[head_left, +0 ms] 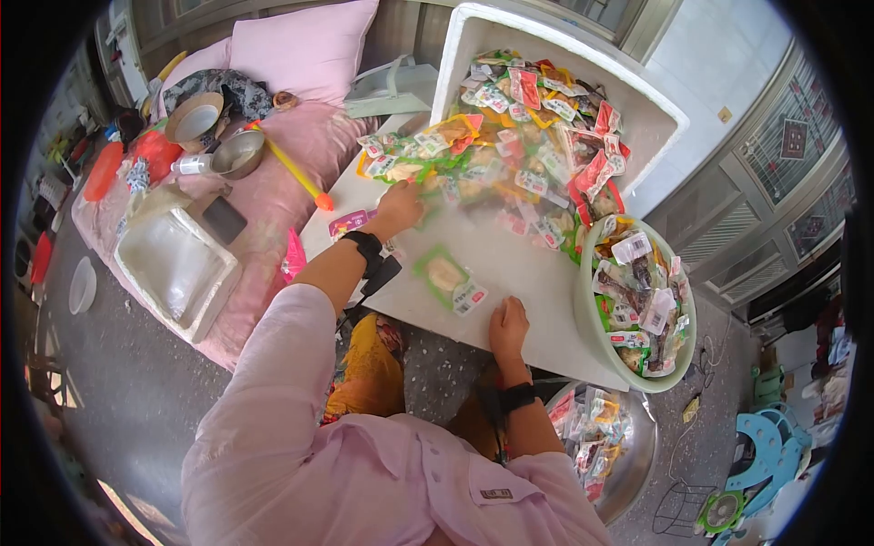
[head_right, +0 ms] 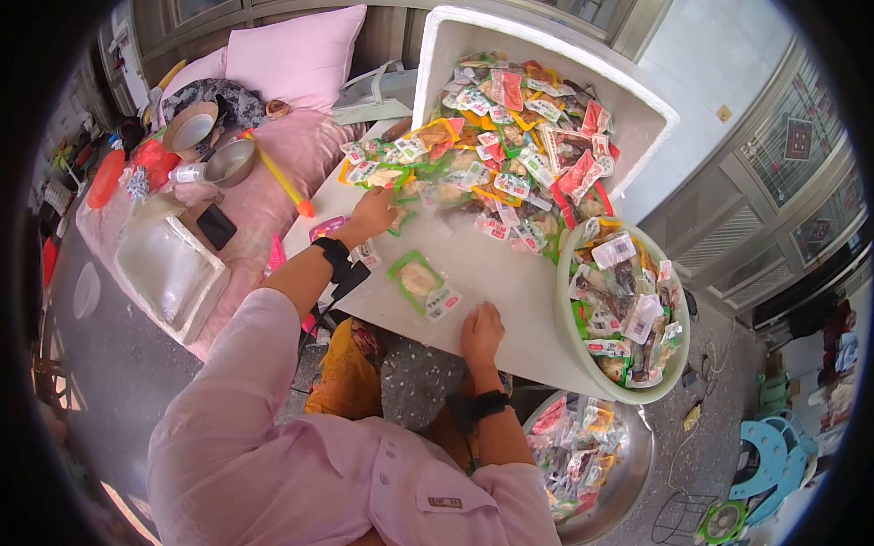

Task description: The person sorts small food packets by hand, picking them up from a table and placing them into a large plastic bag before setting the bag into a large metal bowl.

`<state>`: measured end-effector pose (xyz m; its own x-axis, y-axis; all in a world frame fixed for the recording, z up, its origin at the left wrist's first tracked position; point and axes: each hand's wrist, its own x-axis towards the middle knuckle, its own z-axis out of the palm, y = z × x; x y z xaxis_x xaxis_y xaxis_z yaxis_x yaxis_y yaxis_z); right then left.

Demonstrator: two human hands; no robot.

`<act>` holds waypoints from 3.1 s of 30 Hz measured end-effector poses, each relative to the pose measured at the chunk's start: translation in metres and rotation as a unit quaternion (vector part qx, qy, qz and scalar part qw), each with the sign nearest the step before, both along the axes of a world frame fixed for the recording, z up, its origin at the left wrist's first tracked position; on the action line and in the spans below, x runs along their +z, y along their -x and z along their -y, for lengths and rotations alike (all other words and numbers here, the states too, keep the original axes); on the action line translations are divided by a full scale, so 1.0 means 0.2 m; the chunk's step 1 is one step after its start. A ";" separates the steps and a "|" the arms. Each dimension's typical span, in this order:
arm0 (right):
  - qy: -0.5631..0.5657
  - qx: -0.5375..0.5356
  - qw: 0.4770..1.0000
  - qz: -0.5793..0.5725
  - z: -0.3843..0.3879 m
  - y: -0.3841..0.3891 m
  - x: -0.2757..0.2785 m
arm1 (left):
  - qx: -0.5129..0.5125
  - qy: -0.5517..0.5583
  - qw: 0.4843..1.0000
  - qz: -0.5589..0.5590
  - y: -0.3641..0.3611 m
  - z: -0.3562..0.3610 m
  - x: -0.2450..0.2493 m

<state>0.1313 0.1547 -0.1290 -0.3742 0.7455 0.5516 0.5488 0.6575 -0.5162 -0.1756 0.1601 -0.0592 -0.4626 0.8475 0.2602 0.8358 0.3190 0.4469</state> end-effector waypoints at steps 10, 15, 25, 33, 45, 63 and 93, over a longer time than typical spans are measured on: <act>-0.004 0.006 1.000 -0.007 0.00 0.00 0.03 | 0.127 0.088 0.988 -0.024 0.13 -0.23 -0.06; -0.016 0.010 1.000 -0.011 -0.01 -0.01 0.01 | 0.111 0.150 0.982 -0.040 0.14 -0.29 -0.08; -0.011 0.005 1.000 -0.028 -0.01 -0.01 -0.01 | 0.009 0.100 0.977 -0.188 -0.06 -0.07 0.04; -0.014 0.006 0.996 -0.085 -0.01 -0.03 -0.03 | -0.055 -0.110 0.971 -0.204 -0.25 0.30 0.28; 0.569 0.363 0.593 -0.439 0.21 -0.07 0.36 | -0.089 -0.081 0.832 0.541 -0.52 0.61 0.25; 0.559 0.247 0.611 -0.504 0.35 -0.25 0.25 | -0.131 0.012 0.666 0.735 -0.88 0.72 -0.03; 0.530 0.125 0.643 -0.538 0.26 -0.25 0.11 | -0.097 -0.124 0.985 0.075 -0.91 0.49 -0.16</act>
<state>0.1819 0.1019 -0.1070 -0.3821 0.9069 -0.1776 -0.5560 -0.3791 -0.7398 0.0070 0.0623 -0.0913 -0.3473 0.8428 0.4112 0.7888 0.0255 0.6141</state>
